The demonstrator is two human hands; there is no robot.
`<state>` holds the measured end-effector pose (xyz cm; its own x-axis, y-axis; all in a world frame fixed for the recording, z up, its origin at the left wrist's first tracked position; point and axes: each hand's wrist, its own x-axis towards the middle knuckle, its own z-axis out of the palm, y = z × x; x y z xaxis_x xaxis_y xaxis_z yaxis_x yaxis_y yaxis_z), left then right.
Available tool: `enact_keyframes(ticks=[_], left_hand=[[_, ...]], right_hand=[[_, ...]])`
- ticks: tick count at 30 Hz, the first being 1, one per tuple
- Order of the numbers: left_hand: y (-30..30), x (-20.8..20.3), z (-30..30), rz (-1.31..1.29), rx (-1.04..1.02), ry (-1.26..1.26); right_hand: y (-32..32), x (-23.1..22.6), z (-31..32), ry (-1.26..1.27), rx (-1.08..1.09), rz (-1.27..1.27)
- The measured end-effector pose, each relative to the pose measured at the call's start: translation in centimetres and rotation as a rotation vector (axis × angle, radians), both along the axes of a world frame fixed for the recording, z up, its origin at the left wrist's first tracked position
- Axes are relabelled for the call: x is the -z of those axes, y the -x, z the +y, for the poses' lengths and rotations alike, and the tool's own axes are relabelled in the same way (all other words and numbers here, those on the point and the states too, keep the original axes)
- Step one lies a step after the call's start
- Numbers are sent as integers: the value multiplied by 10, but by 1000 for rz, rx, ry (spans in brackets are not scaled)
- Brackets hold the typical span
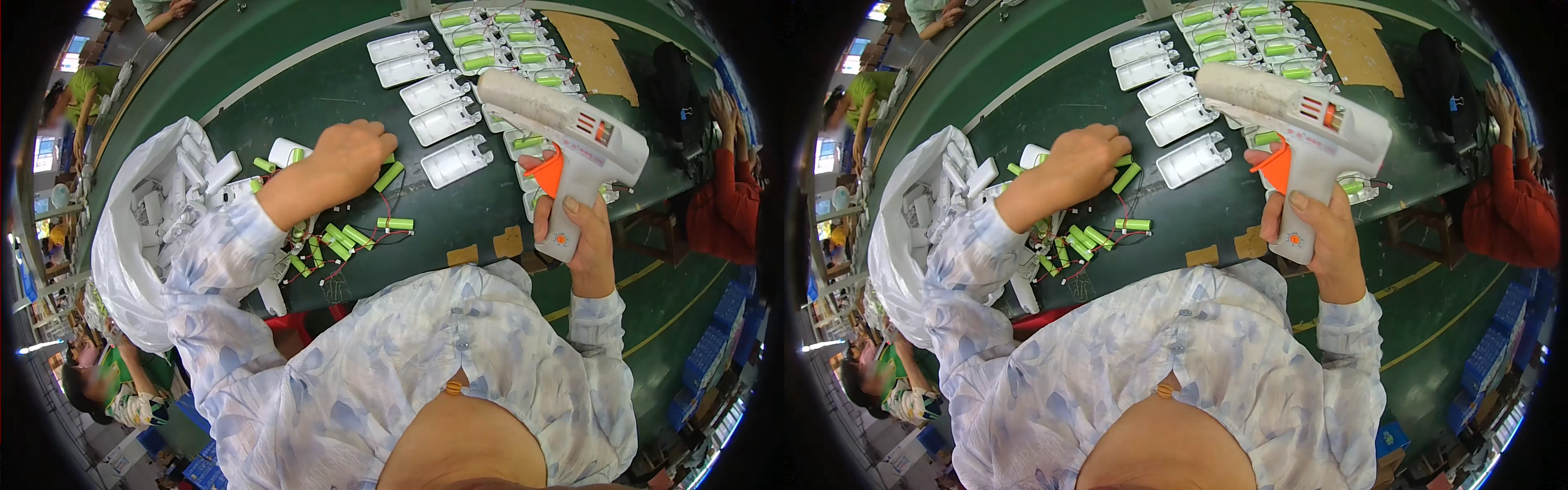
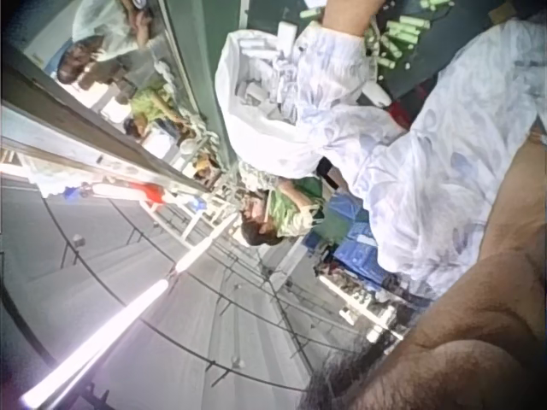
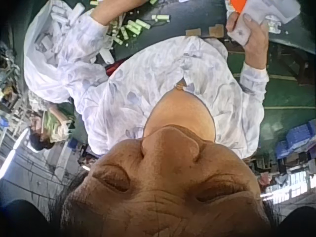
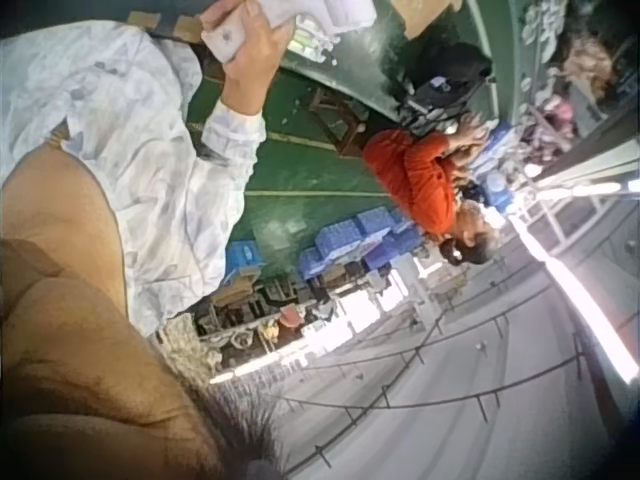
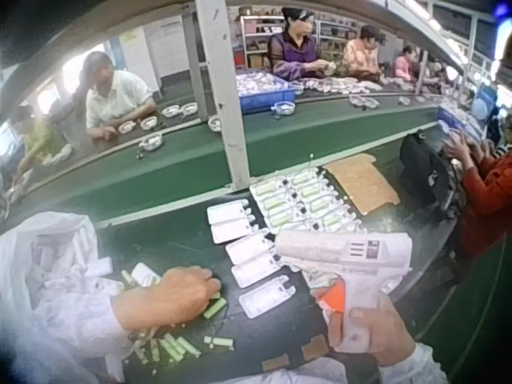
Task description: The person applies glue to rechargeable batteries with a glue gun, then mounts the batteries into plastic casings by hand on an assembly line.
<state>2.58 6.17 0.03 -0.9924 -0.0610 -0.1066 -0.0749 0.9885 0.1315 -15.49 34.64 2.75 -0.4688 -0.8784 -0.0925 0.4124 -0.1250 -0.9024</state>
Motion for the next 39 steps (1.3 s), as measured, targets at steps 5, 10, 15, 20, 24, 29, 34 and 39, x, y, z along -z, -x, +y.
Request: enact_keyframes(ticks=[5,10,15,20,24,29,34,39], left_hand=[[28,1,-22,47,-57,-419],[9,-24,-87,164,-602,-1225],[12,7,-143,71,-652,-446],[13,1,-128,-38,-526,4],[12,19,-137,213,-313,-12],[16,25,-144,291,-261,37],[16,26,-153,262,-223,23],[22,21,-154,218,-220,10]], right_hand=[[9,-40,-13,-162,3,137],[7,-84,-59,-125,-86,225],[24,-60,-106,-308,-146,255],[37,-36,-138,-451,-172,308],[41,-28,-153,-487,-227,325],[40,-24,-160,-524,-245,322],[39,-21,-165,-513,-263,326],[44,-17,-163,-532,-286,386]])
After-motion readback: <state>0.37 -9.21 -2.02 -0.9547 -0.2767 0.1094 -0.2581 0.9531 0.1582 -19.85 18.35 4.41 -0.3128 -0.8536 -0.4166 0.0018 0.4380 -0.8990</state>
